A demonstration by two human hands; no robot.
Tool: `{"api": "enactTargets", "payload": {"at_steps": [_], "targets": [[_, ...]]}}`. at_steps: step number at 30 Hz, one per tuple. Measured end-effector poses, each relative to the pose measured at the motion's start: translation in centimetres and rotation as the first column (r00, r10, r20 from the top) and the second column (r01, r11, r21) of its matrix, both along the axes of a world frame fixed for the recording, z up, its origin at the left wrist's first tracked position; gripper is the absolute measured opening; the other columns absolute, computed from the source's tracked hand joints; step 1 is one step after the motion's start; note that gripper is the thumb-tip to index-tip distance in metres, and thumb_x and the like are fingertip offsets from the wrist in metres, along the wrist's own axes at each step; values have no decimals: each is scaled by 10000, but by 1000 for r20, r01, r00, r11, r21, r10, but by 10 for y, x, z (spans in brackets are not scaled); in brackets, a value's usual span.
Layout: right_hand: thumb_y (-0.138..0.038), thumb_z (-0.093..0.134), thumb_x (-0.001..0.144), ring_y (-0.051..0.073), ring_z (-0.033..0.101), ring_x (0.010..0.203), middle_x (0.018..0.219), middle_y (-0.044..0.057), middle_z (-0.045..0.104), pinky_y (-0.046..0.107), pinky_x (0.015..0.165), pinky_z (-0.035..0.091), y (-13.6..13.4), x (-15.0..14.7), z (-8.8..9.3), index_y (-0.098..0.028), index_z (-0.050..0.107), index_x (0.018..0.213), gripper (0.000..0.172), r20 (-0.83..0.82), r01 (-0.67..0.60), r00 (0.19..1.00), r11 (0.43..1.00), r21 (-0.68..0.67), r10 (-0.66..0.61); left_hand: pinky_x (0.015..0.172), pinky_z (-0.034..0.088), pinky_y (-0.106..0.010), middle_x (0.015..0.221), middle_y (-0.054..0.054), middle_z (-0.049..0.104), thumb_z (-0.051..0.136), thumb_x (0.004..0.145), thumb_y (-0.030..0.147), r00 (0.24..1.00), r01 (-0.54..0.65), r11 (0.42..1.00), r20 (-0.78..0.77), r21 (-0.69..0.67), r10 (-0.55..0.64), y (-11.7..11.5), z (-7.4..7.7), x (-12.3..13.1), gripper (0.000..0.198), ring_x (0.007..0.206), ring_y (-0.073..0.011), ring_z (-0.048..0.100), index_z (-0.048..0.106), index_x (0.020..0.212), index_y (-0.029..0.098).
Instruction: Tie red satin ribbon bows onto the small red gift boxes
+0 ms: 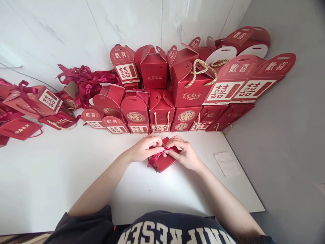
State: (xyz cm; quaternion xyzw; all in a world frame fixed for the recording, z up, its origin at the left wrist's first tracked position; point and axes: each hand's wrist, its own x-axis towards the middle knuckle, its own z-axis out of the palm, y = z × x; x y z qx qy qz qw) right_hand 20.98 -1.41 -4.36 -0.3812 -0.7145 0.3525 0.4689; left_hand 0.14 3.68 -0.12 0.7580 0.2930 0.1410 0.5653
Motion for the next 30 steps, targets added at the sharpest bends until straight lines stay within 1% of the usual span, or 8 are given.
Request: {"api": "enactTargets", "payload": {"at_steps": [5,8,12,16,20,23,27,30], "targets": [[-205,650,894,178,601,784,826,45,696,364,824,449,3,6,-8,-210,692,867,50,-4,-34,999,997,63,35,735,472,-299,953,-108,739,519,948,384,998,-21,989,60,-149,30,-1,-2,1,259,839,-173,672,454,808,176],[-210,643,897,180,606,800,843,45,699,361,827,449,3,6,-8,-208,677,867,46,-3,-46,999,998,30,46,738,478,-302,956,-118,732,512,950,394,996,-24,984,76,-178,38,-3,-3,3,267,897,-195,676,460,809,172],[-250,640,902,162,598,786,857,31,671,311,762,462,-1,7,0,-207,640,884,47,-80,-44,996,990,-135,33,792,489,-321,920,-74,711,664,852,345,995,-42,995,81,-92,50,-2,-1,0,240,905,-199,677,497,872,175],[-259,639,900,159,592,827,899,32,641,296,762,451,-3,32,8,-211,626,936,62,-191,-75,981,967,-245,28,779,499,-301,947,-74,687,726,782,340,997,-63,996,53,64,60,7,14,-17,223,813,-167,661,608,836,159],[-261,593,906,137,549,642,729,-7,604,278,645,428,2,64,9,-209,564,910,59,-294,-207,951,895,-396,90,539,430,-255,734,-23,655,554,881,476,981,-121,990,-143,70,130,10,36,-34,329,511,-95,528,651,847,163],[-350,468,974,134,536,540,626,-12,610,273,580,410,5,68,11,-198,552,928,179,-253,-198,964,845,-497,78,590,409,-250,751,-3,653,553,866,539,899,-206,937,-324,281,295,3,46,-34,360,612,-121,561,658,842,196],[-542,401,979,103,456,459,525,-22,535,246,496,348,3,51,15,-175,546,728,468,-83,-175,984,789,-589,157,550,319,-258,590,4,541,564,811,621,815,-108,895,-477,434,330,-6,40,-25,482,572,-134,487,599,597,190],[-566,533,914,87,432,468,505,-40,486,228,490,333,0,40,18,-166,560,669,469,-10,-192,973,778,-599,232,486,214,-268,502,24,328,562,781,669,789,-67,918,-542,391,289,-7,30,-22,586,483,-108,312,434,486,179]]}}
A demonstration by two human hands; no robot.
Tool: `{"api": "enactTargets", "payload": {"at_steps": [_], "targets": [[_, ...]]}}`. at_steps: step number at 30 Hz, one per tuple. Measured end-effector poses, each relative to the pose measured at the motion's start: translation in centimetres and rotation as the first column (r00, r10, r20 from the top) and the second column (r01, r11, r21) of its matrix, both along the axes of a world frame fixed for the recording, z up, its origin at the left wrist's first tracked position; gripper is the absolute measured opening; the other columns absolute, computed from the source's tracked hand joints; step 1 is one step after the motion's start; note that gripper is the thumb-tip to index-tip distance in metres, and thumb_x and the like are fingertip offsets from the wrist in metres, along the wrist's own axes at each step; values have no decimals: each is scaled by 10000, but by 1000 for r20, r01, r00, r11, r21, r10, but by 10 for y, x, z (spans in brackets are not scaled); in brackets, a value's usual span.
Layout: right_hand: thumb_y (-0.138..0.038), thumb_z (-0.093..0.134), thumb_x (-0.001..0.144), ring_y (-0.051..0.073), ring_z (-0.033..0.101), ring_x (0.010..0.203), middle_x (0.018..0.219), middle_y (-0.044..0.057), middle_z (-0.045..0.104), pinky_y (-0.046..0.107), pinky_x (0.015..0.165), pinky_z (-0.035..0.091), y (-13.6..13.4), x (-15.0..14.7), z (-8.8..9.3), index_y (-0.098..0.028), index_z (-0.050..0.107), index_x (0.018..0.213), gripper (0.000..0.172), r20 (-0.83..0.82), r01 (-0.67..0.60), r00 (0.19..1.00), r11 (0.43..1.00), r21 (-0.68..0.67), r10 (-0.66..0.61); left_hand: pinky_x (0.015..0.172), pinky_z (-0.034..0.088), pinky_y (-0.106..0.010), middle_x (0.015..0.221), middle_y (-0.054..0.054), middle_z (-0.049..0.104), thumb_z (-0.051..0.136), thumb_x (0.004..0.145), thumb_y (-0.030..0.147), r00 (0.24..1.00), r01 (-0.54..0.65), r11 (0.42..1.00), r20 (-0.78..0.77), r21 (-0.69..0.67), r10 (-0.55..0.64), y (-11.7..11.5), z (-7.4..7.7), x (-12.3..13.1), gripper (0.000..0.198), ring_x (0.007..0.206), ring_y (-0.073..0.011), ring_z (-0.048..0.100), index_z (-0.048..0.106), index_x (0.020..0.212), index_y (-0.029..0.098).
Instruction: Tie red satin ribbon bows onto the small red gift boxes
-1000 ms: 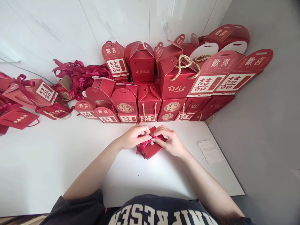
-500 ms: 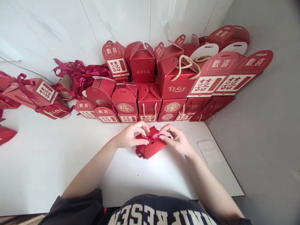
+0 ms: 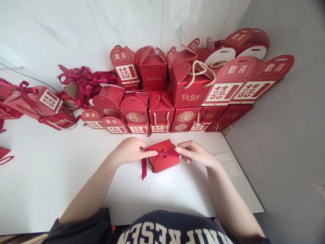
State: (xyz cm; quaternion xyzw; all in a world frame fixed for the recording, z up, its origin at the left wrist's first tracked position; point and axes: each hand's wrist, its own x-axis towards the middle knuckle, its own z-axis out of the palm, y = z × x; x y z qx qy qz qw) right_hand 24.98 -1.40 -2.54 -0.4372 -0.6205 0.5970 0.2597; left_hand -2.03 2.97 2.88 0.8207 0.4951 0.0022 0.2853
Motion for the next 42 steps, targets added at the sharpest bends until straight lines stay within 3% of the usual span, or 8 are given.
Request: {"api": "enactTargets", "payload": {"at_steps": [7,12,16,21,28,35,39,42], "targets": [[-519,577,906,73,411,462,513,-44,501,219,475,319,-5,-3,0,-161,562,661,434,-31,-203,979,977,-63,201,475,190,-252,564,36,310,644,755,602,981,73,990,189,-123,-49,3,-5,-1,516,515,-95,277,438,556,173],[-524,526,935,74,414,461,521,-44,494,227,490,330,-5,-3,1,-164,537,660,453,-80,-171,983,984,-40,167,516,289,-239,587,26,445,518,891,504,955,38,979,296,-199,23,3,-6,3,436,543,-106,403,510,615,167],[-546,545,916,84,429,509,598,-19,532,239,519,338,-7,-9,-1,-154,572,669,464,-54,-108,993,994,11,108,663,419,-248,772,-8,633,594,864,441,931,76,958,364,-278,32,4,-6,6,268,707,-147,560,612,821,177],[-518,585,902,92,453,530,617,-12,574,235,532,345,-8,-12,-1,-155,597,709,412,-26,-75,997,996,47,76,582,387,-240,677,-2,594,580,870,446,944,122,936,331,-331,-6,5,-3,4,310,611,-129,514,630,751,163],[-497,564,922,78,383,464,508,-64,437,233,503,303,-4,-3,-2,-167,551,677,411,-89,-80,993,997,14,81,563,363,-226,657,6,585,621,834,430,945,161,922,326,-352,-41,12,-4,-1,302,599,-115,505,645,698,162],[-506,574,911,72,350,464,497,-74,418,225,485,275,1,0,-14,-172,534,682,407,-142,-87,987,989,-119,70,602,484,-221,802,-56,687,663,822,385,936,323,793,301,-517,-184,19,11,-23,239,695,-154,628,786,823,181],[-536,590,890,68,361,455,515,-68,449,219,469,284,1,-4,-20,-167,548,701,417,-154,-98,985,983,-153,74,713,518,-236,915,-81,705,729,791,349,842,495,795,422,-351,-337,20,14,-24,158,827,-180,637,816,868,242],[-548,593,883,68,381,450,524,-61,474,215,461,301,1,-5,-21,-164,564,712,421,-143,-115,985,981,-156,93,1000,455,-359,1218,-91,682,736,796,334,760,528,828,540,-189,-361,17,7,-13,117,1136,-258,589,815,870,288]]}}
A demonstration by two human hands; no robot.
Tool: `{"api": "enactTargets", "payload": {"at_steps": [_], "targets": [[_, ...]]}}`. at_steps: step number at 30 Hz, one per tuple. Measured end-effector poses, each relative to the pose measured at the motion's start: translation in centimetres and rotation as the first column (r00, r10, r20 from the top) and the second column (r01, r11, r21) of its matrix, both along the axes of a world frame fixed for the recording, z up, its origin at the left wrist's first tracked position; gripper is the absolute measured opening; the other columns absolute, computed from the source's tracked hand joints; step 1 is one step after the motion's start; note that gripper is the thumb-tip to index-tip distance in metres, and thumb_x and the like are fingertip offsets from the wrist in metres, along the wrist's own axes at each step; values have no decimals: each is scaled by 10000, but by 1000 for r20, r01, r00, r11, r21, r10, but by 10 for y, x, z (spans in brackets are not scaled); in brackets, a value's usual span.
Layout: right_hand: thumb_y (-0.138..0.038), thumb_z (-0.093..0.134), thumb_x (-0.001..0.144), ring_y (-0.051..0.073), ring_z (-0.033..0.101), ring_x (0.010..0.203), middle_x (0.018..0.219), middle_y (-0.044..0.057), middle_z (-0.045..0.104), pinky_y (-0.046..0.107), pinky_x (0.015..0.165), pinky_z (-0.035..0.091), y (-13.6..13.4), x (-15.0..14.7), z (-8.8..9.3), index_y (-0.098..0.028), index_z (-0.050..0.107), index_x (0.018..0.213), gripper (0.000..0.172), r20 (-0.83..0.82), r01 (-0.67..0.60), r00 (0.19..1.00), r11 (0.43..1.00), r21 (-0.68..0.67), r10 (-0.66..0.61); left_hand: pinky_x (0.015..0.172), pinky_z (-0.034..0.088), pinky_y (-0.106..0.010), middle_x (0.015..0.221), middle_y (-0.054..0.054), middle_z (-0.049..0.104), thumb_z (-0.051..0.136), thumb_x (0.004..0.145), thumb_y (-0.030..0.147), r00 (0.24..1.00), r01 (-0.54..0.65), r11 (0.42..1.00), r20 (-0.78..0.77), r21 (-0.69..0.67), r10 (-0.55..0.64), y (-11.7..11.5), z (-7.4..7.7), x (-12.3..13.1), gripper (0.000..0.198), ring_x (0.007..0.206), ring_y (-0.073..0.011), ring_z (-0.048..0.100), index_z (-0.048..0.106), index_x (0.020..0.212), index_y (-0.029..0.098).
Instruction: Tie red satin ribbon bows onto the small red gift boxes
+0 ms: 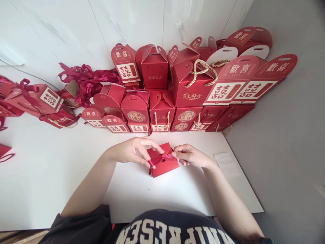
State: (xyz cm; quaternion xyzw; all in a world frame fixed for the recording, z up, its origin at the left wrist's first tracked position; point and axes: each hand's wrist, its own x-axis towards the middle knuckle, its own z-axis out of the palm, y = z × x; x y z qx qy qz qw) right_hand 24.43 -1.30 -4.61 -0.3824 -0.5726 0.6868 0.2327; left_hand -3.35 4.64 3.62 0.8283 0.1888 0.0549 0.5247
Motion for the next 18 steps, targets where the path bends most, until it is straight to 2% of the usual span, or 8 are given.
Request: {"api": "enactTargets", "payload": {"at_steps": [2,4,6,8,10,13,16,18], "targets": [[-547,595,883,69,384,445,511,-61,478,214,463,313,0,0,0,-165,562,704,423,4,0,1000,1000,2,0,1148,290,-466,1268,-74,675,717,816,356,997,-15,1000,77,-12,16,-3,-8,9,120,1271,-291,517,814,855,297],[-549,597,881,70,381,440,499,-62,479,214,460,316,1,1,1,-166,556,695,428,4,0,1000,1000,5,0,1181,198,-511,1134,-79,739,704,825,386,991,-47,998,121,-50,52,-5,-18,18,150,1232,-293,558,812,854,287],[-552,594,881,69,378,439,500,-63,477,212,455,314,1,3,1,-165,558,700,429,-4,-4,1000,1000,5,4,1183,197,-497,948,-83,781,705,823,397,984,-109,993,134,-41,113,-6,-26,24,169,1064,-266,646,812,841,267],[-552,590,884,69,378,444,510,-61,479,211,453,314,2,3,1,-161,577,720,425,-9,-13,1000,1000,8,13,1193,182,-465,818,-62,778,714,816,396,976,-189,981,121,50,181,-5,-33,27,169,902,-220,665,808,801,256],[-548,587,887,72,383,454,519,-57,483,212,457,318,3,4,1,-156,600,739,419,-8,-11,1000,1000,12,11,1211,118,-446,754,-30,758,705,823,402,966,-255,954,91,156,243,-4,-36,29,185,841,-184,651,797,752,258],[-540,575,899,84,428,504,572,-38,510,221,498,351,3,5,2,-150,614,750,419,-13,19,1000,999,40,-18,1215,99,-436,736,-3,734,689,831,415,950,-313,927,52,209,309,-1,-39,30,224,835,-164,646,780,704,254],[-504,542,933,112,519,659,735,4,580,252,647,426,3,7,5,-152,604,802,381,-47,61,997,991,122,-56,1206,147,-427,791,1,729,703,817,415,943,-329,924,23,194,331,0,-41,29,188,814,-153,636,791,752,263],[-467,540,946,122,528,725,793,11,588,267,721,431,2,10,9,-160,592,834,332,-59,71,996,985,159,-62,1201,160,-432,826,0,730,722,798,418,941,-336,923,21,188,338,1,-42,28,163,807,-153,626,798,790,275]]}}
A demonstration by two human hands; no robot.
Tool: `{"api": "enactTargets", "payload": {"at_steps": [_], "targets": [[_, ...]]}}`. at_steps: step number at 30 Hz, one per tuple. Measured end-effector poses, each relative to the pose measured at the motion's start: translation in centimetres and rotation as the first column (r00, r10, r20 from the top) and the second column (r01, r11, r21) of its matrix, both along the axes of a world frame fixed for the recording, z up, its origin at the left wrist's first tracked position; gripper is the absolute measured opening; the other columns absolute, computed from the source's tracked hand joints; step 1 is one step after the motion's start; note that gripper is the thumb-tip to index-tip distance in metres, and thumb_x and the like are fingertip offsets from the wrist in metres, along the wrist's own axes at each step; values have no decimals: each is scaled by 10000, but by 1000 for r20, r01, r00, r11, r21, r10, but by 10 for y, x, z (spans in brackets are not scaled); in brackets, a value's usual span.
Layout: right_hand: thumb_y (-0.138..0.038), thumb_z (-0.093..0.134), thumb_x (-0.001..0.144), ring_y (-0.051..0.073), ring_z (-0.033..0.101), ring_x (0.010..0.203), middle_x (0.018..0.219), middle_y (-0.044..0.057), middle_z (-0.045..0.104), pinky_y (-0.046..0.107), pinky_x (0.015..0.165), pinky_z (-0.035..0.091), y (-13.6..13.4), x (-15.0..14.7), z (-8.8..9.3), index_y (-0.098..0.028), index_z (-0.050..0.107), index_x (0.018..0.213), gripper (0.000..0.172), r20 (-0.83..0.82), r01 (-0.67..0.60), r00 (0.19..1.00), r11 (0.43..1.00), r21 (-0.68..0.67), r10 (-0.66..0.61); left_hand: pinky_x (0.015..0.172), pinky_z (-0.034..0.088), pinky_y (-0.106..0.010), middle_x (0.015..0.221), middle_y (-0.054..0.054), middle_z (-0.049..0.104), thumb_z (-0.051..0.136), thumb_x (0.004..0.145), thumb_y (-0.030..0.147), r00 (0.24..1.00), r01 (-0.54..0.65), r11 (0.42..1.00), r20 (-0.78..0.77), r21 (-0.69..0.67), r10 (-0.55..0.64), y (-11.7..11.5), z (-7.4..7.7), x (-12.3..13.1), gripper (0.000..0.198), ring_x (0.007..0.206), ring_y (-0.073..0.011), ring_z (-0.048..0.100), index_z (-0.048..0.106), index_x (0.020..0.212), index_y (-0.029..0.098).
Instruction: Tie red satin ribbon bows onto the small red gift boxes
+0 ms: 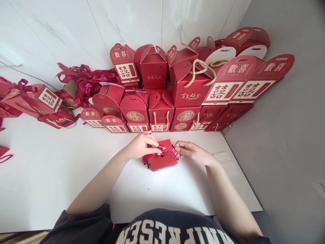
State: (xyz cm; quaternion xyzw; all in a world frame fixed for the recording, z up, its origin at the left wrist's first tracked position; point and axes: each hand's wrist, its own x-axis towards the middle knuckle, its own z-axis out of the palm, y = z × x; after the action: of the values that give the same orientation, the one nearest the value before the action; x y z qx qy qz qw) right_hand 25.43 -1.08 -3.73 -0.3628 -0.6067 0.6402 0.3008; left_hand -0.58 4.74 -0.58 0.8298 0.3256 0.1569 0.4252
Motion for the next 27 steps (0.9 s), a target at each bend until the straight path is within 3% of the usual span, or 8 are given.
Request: {"api": "enactTargets", "payload": {"at_steps": [3,6,11,16,19,21,24,27], "targets": [[-420,594,925,112,499,687,759,-8,562,256,688,417,-1,3,5,-164,597,815,278,-22,-26,999,999,-21,25,1172,205,-435,808,-9,722,750,767,427,1000,-13,1000,10,14,13,0,-3,1,164,777,-155,611,800,780,271],[-382,645,894,112,511,673,755,0,591,257,665,421,-3,-1,7,-158,653,819,236,-85,-42,996,999,-25,39,1021,364,-395,751,-23,689,784,721,449,999,-51,998,17,45,50,-1,-5,3,205,745,-162,583,799,760,248],[-346,665,887,149,591,746,842,37,692,289,691,453,-6,-23,5,-187,742,922,181,-87,151,987,974,167,-138,827,422,-324,732,-15,638,804,693,457,998,-53,995,30,86,51,-4,-8,7,254,715,-150,558,792,780,218],[-280,586,948,161,590,757,855,25,709,354,787,421,-6,-37,3,-251,738,1000,164,61,169,970,834,525,-235,782,429,-286,731,-4,644,781,734,412,1000,-5,994,-28,105,8,-6,-2,8,196,771,-158,570,766,743,216],[-238,527,974,179,580,789,867,36,692,405,846,368,-9,-39,6,-258,713,1061,206,227,62,925,713,699,-303,758,432,-274,740,-4,630,755,757,434,999,-8,994,-34,109,12,-9,2,8,249,766,-153,569,731,690,196],[-213,514,969,193,568,806,864,43,672,411,831,363,-10,-39,8,-260,690,1115,234,312,-29,900,672,740,-304,741,433,-269,766,-6,621,740,768,449,999,-26,994,-32,107,30,-10,3,7,276,756,-148,566,717,683,188],[-181,538,943,193,572,828,883,32,665,403,851,383,-11,-38,11,-262,662,1121,232,275,-19,926,696,718,-258,743,425,-268,768,-3,623,724,796,402,998,-14,993,-58,115,21,-11,3,7,232,771,-150,569,716,693,195],[-227,559,947,181,585,844,917,28,656,374,857,423,-10,-38,9,-238,635,1030,113,123,182,937,759,626,-327,776,405,-283,737,7,638,734,794,356,997,-10,988,-79,155,22,-11,3,8,197,781,-155,561,694,690,194]]}}
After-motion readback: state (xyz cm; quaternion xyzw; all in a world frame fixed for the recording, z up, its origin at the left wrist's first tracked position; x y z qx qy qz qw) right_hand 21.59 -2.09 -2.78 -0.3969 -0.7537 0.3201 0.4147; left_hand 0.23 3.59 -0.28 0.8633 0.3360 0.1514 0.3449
